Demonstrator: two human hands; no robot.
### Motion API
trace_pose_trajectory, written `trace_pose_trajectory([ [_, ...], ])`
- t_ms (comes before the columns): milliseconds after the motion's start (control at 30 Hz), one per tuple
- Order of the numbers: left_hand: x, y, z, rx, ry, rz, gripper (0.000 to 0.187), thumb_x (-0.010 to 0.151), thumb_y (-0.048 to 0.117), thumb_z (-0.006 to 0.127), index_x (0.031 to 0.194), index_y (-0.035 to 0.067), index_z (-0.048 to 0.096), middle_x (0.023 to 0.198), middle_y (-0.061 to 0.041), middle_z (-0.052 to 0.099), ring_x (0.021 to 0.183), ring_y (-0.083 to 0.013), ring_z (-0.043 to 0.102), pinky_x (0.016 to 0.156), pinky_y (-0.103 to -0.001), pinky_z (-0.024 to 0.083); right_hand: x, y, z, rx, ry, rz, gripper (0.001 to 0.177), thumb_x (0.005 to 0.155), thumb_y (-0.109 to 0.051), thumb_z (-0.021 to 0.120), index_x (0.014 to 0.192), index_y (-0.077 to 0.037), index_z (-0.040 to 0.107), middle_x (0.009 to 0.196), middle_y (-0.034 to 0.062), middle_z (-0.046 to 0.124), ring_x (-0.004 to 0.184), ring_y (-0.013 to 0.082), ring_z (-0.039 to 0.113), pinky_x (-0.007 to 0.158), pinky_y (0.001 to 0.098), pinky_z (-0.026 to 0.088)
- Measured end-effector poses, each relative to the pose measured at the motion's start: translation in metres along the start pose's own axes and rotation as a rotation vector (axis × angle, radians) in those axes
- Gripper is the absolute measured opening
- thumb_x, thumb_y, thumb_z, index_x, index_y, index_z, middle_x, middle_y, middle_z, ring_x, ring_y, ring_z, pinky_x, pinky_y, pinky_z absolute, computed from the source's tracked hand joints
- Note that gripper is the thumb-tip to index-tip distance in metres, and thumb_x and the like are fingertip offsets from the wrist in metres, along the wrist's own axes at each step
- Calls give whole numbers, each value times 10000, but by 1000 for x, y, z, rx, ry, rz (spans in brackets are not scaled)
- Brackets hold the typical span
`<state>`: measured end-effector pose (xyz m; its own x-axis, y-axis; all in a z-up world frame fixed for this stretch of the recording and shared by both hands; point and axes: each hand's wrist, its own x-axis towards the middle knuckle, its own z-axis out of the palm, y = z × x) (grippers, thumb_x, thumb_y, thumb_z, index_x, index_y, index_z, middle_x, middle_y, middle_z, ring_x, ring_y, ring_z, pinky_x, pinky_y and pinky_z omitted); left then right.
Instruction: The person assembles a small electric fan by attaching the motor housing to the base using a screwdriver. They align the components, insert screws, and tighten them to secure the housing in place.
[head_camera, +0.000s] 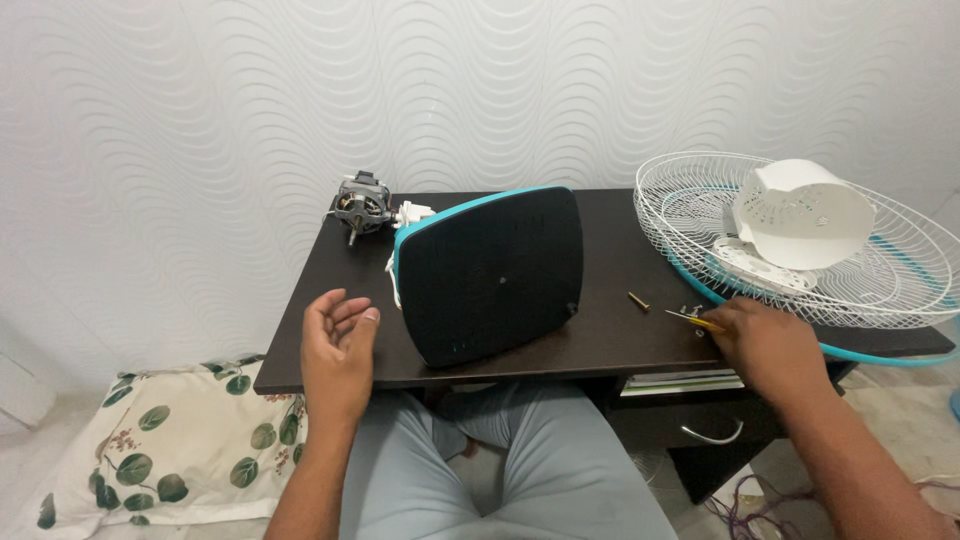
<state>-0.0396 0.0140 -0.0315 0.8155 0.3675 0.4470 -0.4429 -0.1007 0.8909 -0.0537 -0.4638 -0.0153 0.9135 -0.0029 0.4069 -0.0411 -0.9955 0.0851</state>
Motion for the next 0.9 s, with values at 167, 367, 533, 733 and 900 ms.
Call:
trace_pose_trajectory([
  [167,1,-6,3,-26,-19,-19,501,916,114,675,1355,-35,483,1203,-146,673,1081,-172,644,933,-289,536,-11,-7,-1,76,116,15,272,884,-243,700,1148,-229,764,1152,-22,729,950,249,728,834,389,580],
  [367,3,-10,1,-16,-22,-77,503,917,109,664,1363,-27,477,1201,-135,679,1067,-167,649,935,-290,537,-27,-37,-1,802,300,217,242,945,-159,740,1178,-95,758,983,70,647,749,176,587,650,306,461],
  [533,6,-9,11,-174,-81,-124,484,931,111,625,1375,-17,483,1216,-122,685,1094,-158,655,967,-281,519,-14,-71,-3,2275,-239,771,154,988,-211,704,1038,-69,669,839,-7,641,482,8,339,393,160,254],
  [733,-3,-11,23,-224,-148,-173,469,964,168,593,1381,-30,509,1234,-129,663,1102,-176,644,976,-307,509,5,-130,-3,2625,-547,872,129,978,-110,620,1088,-43,609,996,56,697,556,31,457,459,150,374],
  [900,1,-13,21,-260,-187,-158,459,973,171,578,1376,-36,501,1231,-145,660,1110,-181,649,993,-324,515,16,-158,-6,2600,-587,920,159,972,-106,611,1116,-47,575,1096,105,708,671,68,592,522,146,455],
])
